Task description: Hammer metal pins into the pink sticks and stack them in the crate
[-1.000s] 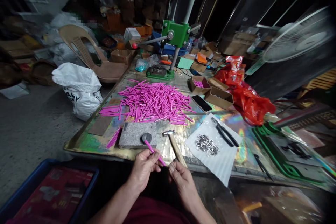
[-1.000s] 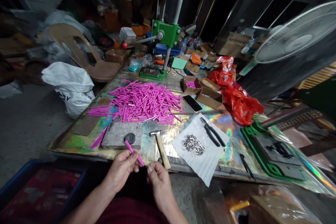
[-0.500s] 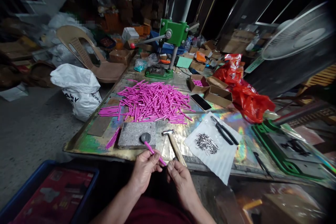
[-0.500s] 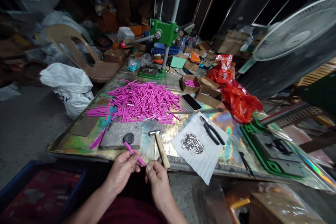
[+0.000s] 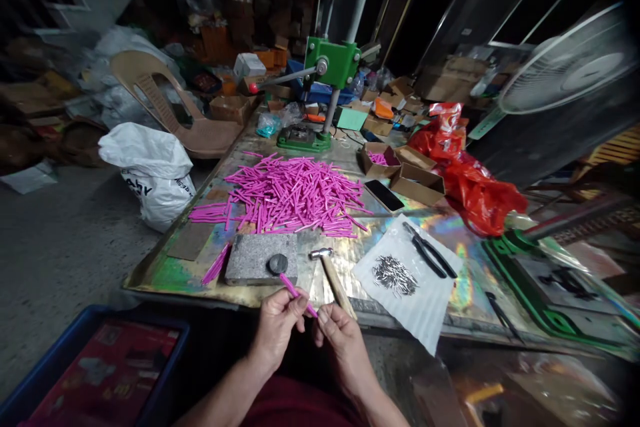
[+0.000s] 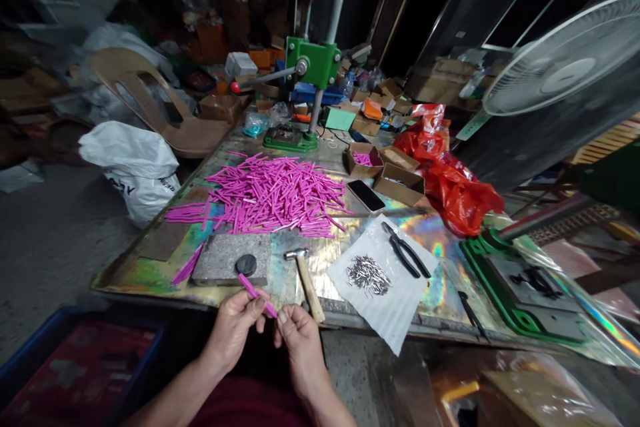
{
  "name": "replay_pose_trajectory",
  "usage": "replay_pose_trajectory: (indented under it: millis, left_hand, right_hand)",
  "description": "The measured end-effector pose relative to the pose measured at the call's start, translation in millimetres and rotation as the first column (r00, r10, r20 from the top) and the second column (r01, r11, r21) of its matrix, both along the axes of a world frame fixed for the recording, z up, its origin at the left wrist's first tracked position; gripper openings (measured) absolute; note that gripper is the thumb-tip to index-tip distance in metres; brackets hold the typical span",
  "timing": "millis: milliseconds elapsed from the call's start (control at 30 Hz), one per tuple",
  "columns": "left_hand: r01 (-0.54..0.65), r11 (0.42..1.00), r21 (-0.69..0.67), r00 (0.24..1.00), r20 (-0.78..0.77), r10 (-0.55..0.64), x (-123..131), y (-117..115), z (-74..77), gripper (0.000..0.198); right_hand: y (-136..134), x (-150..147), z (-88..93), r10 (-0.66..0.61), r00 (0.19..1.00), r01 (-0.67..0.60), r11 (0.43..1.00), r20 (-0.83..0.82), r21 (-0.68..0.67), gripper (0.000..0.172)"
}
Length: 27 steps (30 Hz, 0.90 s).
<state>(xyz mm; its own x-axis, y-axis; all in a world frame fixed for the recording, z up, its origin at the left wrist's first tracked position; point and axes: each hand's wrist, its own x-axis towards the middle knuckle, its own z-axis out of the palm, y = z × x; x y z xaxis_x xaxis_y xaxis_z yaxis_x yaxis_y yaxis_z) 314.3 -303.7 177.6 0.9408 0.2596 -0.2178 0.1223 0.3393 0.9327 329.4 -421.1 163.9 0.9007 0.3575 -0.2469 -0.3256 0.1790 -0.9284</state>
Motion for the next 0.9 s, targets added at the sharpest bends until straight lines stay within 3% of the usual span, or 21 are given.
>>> replay_pose_trajectory:
  millis: [433,533,667,900]
  left_hand:
    - [-0.103,0.988,-0.115,0.995,-0.008,0.103,3.1,17.8,4.9,0.024]
    - [-0.208,0.977,-0.051,0.977,0.029,0.210,8.5,35.9,3.4,0.022]
    - [-0.349,0.926,0.144,0.933,0.141,0.330,22.1,60.9,0.6,0.017]
    - [-0.391,0.881,0.267,0.914,0.226,0.337,37.9,68.0,0.2,0.011]
  right_hand:
    - [10.7,6.5,3.4,0.127,0.988,-0.119,0.989,0.088,-0.093,0.035]
    - [7.1,7.6,3.5,0.117,0.988,-0.106,0.989,0.103,-0.104,0.036]
    - [0.3,7.6,-2.6,0.096,0.991,-0.082,0.987,0.096,-0.134,0.037]
    - [-5.4,3.7,-12.4,0.051,0.997,-0.043,0.992,0.059,-0.120,0.037]
